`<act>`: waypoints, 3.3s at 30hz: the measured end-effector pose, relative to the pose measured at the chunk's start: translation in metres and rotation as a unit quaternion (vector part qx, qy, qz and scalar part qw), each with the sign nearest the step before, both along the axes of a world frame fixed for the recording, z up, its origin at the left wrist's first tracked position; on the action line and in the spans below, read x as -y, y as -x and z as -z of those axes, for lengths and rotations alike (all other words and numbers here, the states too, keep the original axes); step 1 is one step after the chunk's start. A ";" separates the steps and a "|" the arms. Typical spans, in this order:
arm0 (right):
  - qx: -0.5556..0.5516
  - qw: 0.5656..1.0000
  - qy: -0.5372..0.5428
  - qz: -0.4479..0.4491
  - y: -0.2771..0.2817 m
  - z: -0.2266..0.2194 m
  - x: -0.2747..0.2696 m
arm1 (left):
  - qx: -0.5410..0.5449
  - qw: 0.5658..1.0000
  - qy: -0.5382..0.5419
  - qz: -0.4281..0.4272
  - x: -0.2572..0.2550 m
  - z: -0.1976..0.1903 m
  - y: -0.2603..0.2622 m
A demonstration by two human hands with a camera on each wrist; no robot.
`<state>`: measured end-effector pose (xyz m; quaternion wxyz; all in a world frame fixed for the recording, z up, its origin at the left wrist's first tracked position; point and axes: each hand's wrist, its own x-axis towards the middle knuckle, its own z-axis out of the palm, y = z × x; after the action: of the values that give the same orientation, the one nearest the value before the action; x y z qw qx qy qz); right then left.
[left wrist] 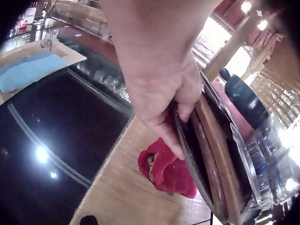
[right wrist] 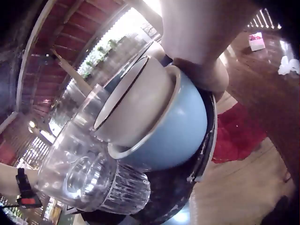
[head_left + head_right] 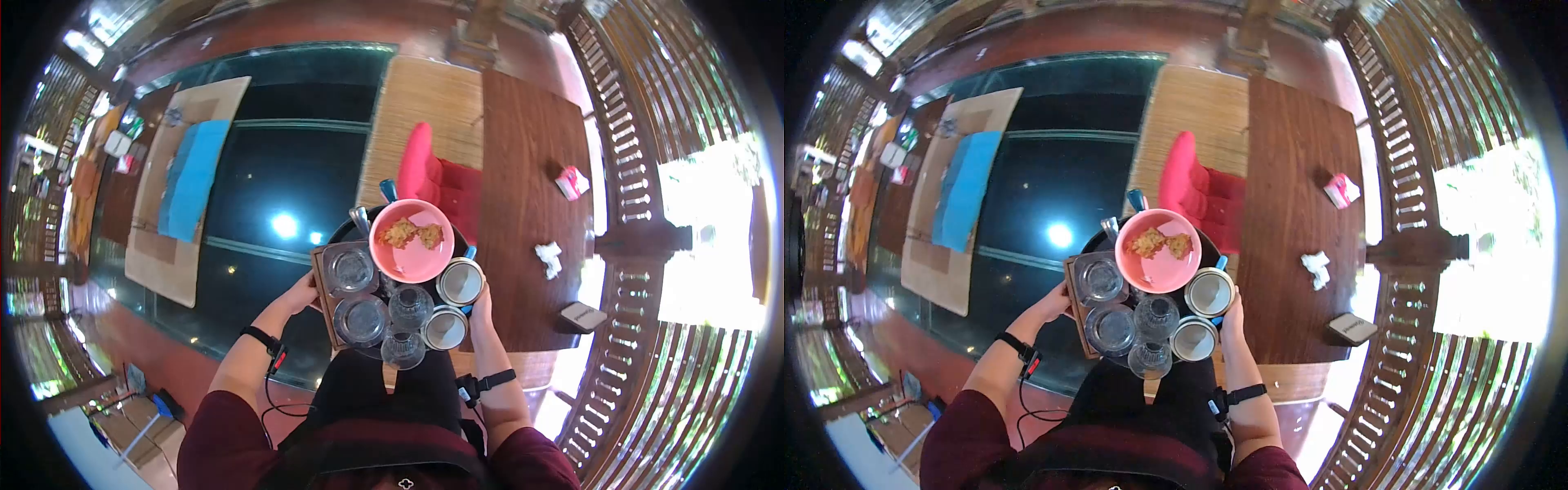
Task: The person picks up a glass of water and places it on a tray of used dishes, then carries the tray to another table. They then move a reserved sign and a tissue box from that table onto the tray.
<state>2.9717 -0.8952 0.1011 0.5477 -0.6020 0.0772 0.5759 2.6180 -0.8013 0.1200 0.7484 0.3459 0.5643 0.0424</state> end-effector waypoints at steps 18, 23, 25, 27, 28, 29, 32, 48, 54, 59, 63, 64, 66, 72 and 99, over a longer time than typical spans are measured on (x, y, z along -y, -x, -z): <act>-0.073 0.986 -0.026 -0.145 0.212 -0.120 -0.286 | 0.050 0.958 0.048 -0.278 -0.169 -0.133 0.234; -0.124 0.978 -0.018 -0.165 0.256 -0.129 -0.367 | 0.044 0.924 0.060 -0.375 -0.229 -0.155 0.249; -0.119 0.976 -0.015 -0.180 0.275 -0.130 -0.404 | 0.037 0.914 0.058 -0.400 -0.256 -0.150 0.267; -0.103 0.974 -0.015 -0.202 0.296 -0.129 -0.449 | 0.034 0.906 0.055 -0.417 -0.297 -0.154 0.283; -0.116 0.973 -0.003 -0.200 0.307 -0.127 -0.470 | 0.037 0.904 0.048 -0.424 -0.313 -0.156 0.291; -0.120 0.974 -0.001 -0.194 0.319 -0.125 -0.492 | 0.038 0.902 0.037 -0.429 -0.334 -0.159 0.301; -0.140 0.963 -0.023 -0.227 0.345 -0.108 -0.552 | 0.030 0.898 -0.017 -0.439 -0.384 -0.172 0.320; -0.089 0.965 -0.062 -0.238 0.490 -0.080 -0.868 | -0.020 0.904 -0.056 -0.423 -0.696 -0.150 0.452; -0.079 0.970 -0.057 -0.224 0.528 -0.059 -0.972 | 0.060 0.909 -0.090 -0.401 -0.812 -0.097 0.503; -0.074 0.971 -0.060 -0.219 0.541 -0.043 -1.076 | 0.020 0.906 -0.119 -0.406 -0.917 -0.062 0.512; -0.069 0.967 -0.071 -0.233 0.549 -0.023 -1.160 | 0.052 0.899 -0.128 -0.415 -0.993 -0.034 0.521; -0.072 0.967 -0.068 -0.233 0.548 -0.021 -1.182 | 0.060 0.893 -0.132 -0.425 -1.014 -0.030 0.518; -0.072 0.966 -0.067 -0.240 0.550 -0.014 -1.228 | 0.056 0.886 -0.120 -0.445 -1.058 -0.034 0.513; -0.072 0.964 -0.039 -0.255 0.573 0.015 -1.341 | 0.033 0.866 -0.128 -0.483 -1.156 0.005 0.533; -0.130 0.932 -0.100 -0.324 0.846 0.131 -1.863 | 0.037 0.852 -0.144 -0.503 -1.649 0.129 0.803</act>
<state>2.1258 0.9677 -0.0299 0.3738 -0.4566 -0.1092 0.7999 1.8155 0.8478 -0.0093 0.5869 0.1174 0.6208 0.5063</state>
